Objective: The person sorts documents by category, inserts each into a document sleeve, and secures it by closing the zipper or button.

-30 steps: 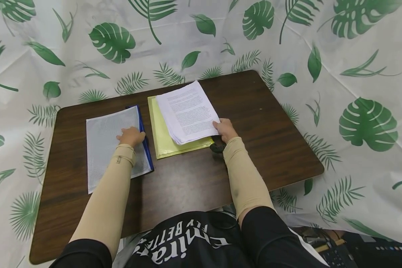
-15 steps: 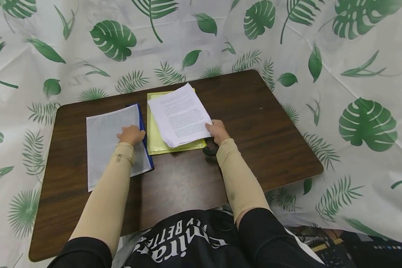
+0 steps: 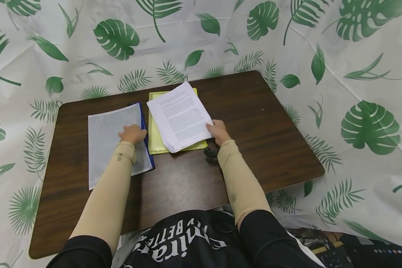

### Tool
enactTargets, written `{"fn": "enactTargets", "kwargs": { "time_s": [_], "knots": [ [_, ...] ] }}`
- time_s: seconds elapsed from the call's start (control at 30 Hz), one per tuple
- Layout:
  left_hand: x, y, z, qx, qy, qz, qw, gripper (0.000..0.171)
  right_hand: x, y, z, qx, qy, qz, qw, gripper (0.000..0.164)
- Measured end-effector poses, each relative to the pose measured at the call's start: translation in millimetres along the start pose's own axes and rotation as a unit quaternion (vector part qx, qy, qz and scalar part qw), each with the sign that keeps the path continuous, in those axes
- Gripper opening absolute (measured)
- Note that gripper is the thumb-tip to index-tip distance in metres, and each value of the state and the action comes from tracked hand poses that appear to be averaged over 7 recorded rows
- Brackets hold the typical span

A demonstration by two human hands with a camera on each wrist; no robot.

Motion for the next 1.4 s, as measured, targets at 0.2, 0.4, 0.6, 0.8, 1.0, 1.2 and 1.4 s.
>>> {"fn": "enactTargets", "kwargs": {
  "time_s": [0.2, 0.4, 0.6, 0.8, 1.0, 1.2, 1.4],
  "knots": [
    [0.0, -0.8, -1.3, -0.001, -0.005, -0.002, 1.0000, 0.067, -3, -1, 3, -0.006, 0.005, -0.010, 1.000, 0.044],
    [7.5, -2.3, -3.7, 0.002, 0.005, -0.004, 1.0000, 0.067, -9, -3, 0, -0.001, 0.015, -0.031, 0.999, 0.041],
    [8.0, -4.7, -3.8, 0.006, 0.009, -0.007, 0.9999, 0.067, -19, 1, 3, 0.000, 0.032, -0.069, 0.997, 0.039],
    [1.9, -4.2, -2.9, -0.010, 0.021, -0.021, 0.9995, 0.066, -27, 4, 7, 0.005, 0.020, -0.101, 0.995, 0.033],
    [0.2, -1.8, -2.0, -0.013, 0.036, -0.026, 0.9989, 0.064, -27, 3, 11, 0.007, 0.017, -0.104, 0.994, 0.031],
    [-2.1, -3.0, 0.4, -0.005, 0.034, -0.026, 0.9991, 0.064, -28, 4, 20, -0.003, 0.000, -0.117, 0.993, 0.029],
    [-2.3, -2.8, 0.9, -0.003, 0.031, -0.024, 0.9992, 0.064, -29, 6, 23, -0.012, -0.003, -0.125, 0.992, 0.031]
  ]
}}
Point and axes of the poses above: each hand's wrist, its own y-axis away from the middle knuckle, its own z-axis out of the palm, x = y × z, the point moved 10 cm from there along -y, towards the middle knuckle, and after that the axes turned 2 degrees about x, right-handed, at the moved point
